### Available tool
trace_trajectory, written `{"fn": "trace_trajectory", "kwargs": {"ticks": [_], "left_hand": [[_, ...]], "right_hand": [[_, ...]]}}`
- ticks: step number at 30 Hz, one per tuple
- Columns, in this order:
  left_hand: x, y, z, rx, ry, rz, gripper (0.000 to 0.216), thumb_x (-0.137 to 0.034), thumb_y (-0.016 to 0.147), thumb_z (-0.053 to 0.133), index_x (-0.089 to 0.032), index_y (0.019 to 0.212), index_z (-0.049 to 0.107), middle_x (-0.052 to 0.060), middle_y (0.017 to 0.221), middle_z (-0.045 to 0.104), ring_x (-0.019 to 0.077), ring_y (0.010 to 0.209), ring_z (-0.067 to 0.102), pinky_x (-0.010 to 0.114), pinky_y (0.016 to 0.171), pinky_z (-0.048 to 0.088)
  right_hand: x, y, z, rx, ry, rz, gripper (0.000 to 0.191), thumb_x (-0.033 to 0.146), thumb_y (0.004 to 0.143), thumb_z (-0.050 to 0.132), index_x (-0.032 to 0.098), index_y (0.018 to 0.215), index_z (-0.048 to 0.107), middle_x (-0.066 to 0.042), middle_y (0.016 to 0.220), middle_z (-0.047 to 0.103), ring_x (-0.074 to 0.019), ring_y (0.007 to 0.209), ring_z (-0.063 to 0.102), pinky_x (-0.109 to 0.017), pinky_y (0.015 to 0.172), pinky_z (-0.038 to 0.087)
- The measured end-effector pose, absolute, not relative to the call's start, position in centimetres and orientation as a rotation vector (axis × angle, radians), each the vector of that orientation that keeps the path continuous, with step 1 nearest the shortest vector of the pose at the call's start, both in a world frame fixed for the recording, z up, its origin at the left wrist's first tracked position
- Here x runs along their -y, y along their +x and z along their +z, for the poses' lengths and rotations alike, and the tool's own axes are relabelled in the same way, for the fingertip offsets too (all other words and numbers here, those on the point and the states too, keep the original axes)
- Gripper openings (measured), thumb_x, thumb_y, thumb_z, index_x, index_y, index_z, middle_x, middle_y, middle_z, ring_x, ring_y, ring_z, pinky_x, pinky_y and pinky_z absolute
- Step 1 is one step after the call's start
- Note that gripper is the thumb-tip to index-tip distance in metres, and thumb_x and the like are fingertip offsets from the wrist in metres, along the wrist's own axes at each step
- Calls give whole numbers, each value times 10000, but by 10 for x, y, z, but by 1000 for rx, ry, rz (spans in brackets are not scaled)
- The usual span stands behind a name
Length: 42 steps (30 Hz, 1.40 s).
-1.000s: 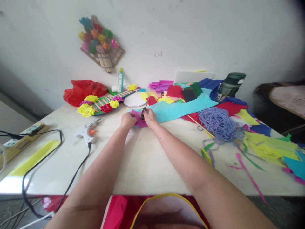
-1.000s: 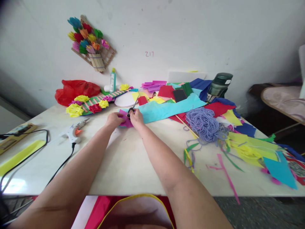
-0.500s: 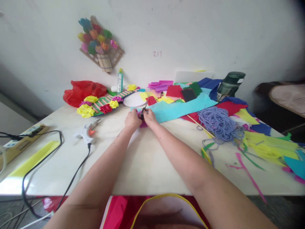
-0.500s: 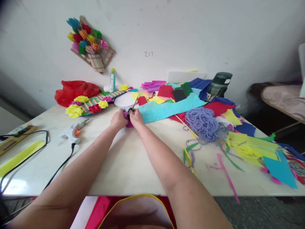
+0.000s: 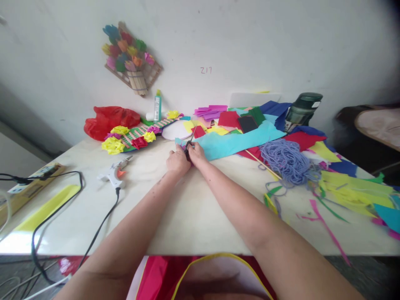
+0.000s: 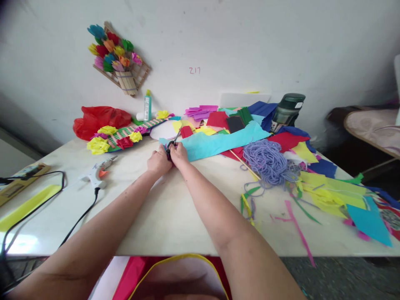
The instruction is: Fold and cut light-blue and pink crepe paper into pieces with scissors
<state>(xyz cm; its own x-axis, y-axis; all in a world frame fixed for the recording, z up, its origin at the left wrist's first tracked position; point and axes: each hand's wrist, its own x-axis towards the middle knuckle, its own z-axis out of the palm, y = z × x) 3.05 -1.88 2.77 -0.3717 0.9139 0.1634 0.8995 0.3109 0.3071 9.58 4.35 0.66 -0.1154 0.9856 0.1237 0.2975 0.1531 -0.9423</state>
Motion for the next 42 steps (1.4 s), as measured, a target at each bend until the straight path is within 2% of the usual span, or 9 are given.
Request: {"fn": "trace_trajectory", "kwargs": {"ticks": [8,10,14,17,20,26,34,38,42], "left_hand": [[24,33,18,-2515,1768,658,817,-227,699,536,-81,1392,128,227,1083,529,317,1017,530,366,775,421],[25,32,18,-2529,1748,684,776,-217,707,525,-104,1386,165,198,1079,541,295,1014,534,350,780,426],[30,34,21,-2571,1815,662,585,-177,734,467,-156,1304,335,138,1030,579,251,1027,519,328,783,437],[33,36,23,-2563,1926,597,517,-169,757,444,-198,1268,372,109,1017,592,234,1065,488,316,779,442],[34,37,23,-2546,1971,537,565,-186,756,460,-191,1305,327,122,1015,579,233,1058,497,313,772,445],[32,34,19,-2555,1934,501,616,-190,738,465,-160,1330,298,152,1023,527,234,880,584,339,737,457],[33,32,17,-2532,1921,541,609,-219,755,449,-162,1338,285,158,1023,525,236,857,593,337,727,462],[33,32,17,-2542,1914,530,508,-224,752,444,-194,1256,388,140,1012,538,226,827,596,337,712,466],[33,31,17,-2508,2031,497,333,-237,749,437,-204,1067,529,105,894,590,249,978,538,321,702,464]], "right_hand": [[-44,96,5,1577,-1277,994,269,347,824,439,164,976,564,-82,894,652,-179,851,607,-282,759,443],[-44,96,5,1575,-1278,992,262,350,821,441,171,966,565,-74,887,653,-176,851,606,-279,762,443],[-44,97,6,1586,-1294,979,266,343,825,439,158,969,565,-87,909,653,-184,870,606,-280,769,441],[-43,98,8,1595,-1300,982,280,352,831,431,153,974,567,-97,929,652,-191,886,606,-284,770,441],[-42,98,9,1586,-1315,985,282,351,831,437,154,987,565,-103,963,648,-193,919,600,-287,783,439],[-42,96,9,1562,-1335,964,263,329,830,446,152,984,565,-109,988,645,-196,955,592,-292,816,430],[-39,94,8,1512,-1353,924,272,349,820,458,161,992,553,-102,952,647,-202,935,599,-307,815,436],[-40,94,6,1476,-1309,951,278,329,820,457,161,1024,539,-88,903,658,-187,901,610,-294,796,443],[-40,94,7,1452,-1316,947,264,304,826,447,150,1019,544,-94,896,659,-188,902,610,-290,792,441]]}}
